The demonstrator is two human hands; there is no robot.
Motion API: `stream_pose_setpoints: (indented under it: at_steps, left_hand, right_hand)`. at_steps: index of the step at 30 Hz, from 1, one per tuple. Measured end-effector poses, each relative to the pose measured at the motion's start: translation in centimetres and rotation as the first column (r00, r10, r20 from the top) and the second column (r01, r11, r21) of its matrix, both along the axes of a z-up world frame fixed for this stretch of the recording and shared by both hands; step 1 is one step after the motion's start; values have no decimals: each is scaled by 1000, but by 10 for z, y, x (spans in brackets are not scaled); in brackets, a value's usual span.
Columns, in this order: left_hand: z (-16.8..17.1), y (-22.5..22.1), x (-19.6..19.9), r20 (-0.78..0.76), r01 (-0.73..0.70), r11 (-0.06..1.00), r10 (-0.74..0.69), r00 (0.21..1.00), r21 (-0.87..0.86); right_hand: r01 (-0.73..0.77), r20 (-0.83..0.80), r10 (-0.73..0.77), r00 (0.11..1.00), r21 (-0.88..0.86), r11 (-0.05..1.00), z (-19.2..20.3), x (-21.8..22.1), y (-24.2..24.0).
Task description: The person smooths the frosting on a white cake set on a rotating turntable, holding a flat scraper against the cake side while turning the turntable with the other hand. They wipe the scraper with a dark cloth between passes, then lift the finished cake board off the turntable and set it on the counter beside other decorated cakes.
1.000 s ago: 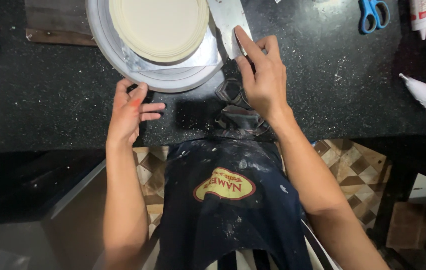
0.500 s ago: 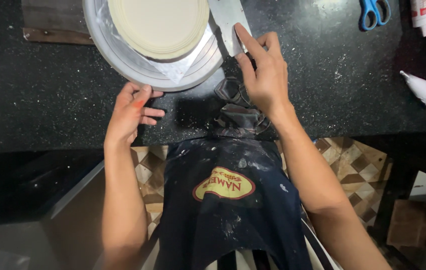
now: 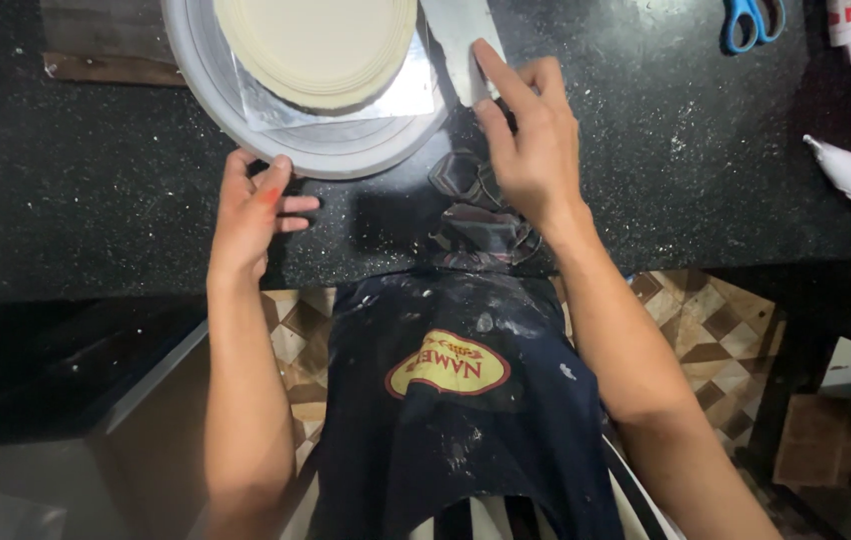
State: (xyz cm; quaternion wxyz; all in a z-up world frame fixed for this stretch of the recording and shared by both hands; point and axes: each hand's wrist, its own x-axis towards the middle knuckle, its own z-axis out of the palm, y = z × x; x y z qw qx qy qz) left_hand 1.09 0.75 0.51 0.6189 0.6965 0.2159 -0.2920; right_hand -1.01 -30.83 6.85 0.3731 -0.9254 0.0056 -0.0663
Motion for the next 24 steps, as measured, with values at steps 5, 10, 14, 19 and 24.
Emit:
stream_pose_setpoints:
  at_steps: [5, 10, 14, 19, 24]
  left_hand:
    - [-30, 14, -10, 107, -185, 947, 219, 970, -263]
    - [-71, -34, -61, 208, -48, 999, 49, 977, -11]
    - [-79, -96, -71, 352, 285, 907, -388, 852, 312]
    - [-80, -139, -56, 545, 244, 842, -505, 670, 481]
    - [-19, -148, -50, 775, 250, 866, -499, 387, 433]
  right_hand:
    - [69, 50, -70, 996, 15, 998, -27, -49, -45]
    - [213, -160, -241, 957, -171, 962, -103, -148, -114]
    - [178, -127, -252, 959, -422, 889, -106, -175, -137]
    - [158, 39, -154, 987, -357, 921, -90, -150, -100]
    - [40, -82, -34, 996, 64, 997, -65, -98, -39]
